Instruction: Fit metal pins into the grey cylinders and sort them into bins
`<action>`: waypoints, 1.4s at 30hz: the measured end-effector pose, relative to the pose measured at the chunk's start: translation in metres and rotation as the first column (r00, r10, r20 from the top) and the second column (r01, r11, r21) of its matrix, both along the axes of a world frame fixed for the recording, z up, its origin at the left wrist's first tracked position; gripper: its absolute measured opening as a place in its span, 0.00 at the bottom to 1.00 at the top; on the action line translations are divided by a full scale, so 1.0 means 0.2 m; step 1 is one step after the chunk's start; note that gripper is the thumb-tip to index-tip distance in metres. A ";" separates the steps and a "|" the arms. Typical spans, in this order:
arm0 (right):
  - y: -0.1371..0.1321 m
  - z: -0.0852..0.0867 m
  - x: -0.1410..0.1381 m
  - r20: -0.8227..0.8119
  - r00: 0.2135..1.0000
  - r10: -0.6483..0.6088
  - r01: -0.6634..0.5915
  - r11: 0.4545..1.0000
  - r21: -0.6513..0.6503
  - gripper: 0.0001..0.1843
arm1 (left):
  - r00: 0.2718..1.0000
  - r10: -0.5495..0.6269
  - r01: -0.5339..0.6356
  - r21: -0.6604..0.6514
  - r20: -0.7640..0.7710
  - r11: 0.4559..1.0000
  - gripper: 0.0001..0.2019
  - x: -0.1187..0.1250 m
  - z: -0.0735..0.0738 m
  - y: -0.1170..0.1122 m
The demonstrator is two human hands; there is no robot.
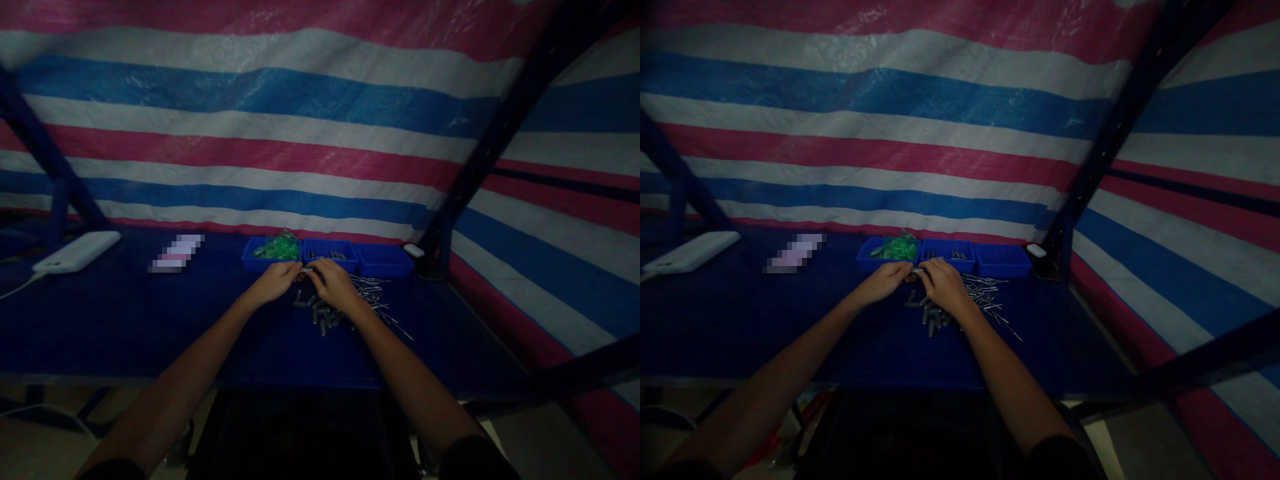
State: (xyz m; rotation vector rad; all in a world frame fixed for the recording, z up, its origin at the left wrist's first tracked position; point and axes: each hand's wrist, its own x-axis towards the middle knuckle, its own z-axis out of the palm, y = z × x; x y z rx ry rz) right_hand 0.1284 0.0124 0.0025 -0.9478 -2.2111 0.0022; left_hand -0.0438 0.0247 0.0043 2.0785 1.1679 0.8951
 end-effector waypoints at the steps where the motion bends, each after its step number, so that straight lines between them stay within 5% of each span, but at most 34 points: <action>1: 0.00 0.00 0.00 0.003 1.000 -0.016 0.016 1.000 -0.002 0.09 | 1.000 0.003 -0.003 0.011 0.023 1.000 0.17 0.00 0.00 0.00; 5: 0.03 0.02 0.01 0.007 0.985 -0.170 0.170 0.985 -0.003 0.16 | 0.999 -0.044 0.044 0.057 0.004 0.997 0.15 -0.01 0.03 -0.02; 10: 0.18 0.06 0.06 -0.050 0.896 -0.441 0.440 0.898 -0.017 0.15 | 0.891 -0.233 0.262 0.022 -0.389 0.965 0.13 -0.08 0.03 -0.04; 15: 0.19 0.04 0.10 -0.093 0.843 -0.530 0.527 0.848 -0.048 0.17 | 0.841 -0.174 0.188 -0.025 -0.512 0.982 0.09 -0.11 0.02 -0.03; 21: 0.05 0.02 0.04 -0.051 0.986 -0.156 0.153 0.987 -0.048 0.10 | 0.978 -0.105 0.101 -0.030 -0.180 0.994 0.09 -0.06 0.00 0.00; 24: 0.01 0.01 -0.02 0.013 1.000 0.009 -0.008 0.998 -0.068 0.08 | 0.997 -0.057 0.059 -0.035 0.055 0.998 0.11 -0.05 -0.01 0.01; 30: 0.00 -0.01 -0.07 0.015 0.996 -0.088 0.089 0.993 -0.081 0.07 | 0.966 -0.035 0.064 -0.107 0.255 0.992 0.12 -0.05 -0.02 0.02; 42: -0.02 0.01 -0.08 0.041 0.975 -0.216 0.218 0.975 -0.046 0.09 | 0.970 -0.039 0.069 -0.115 0.241 0.991 0.15 -0.02 -0.02 0.03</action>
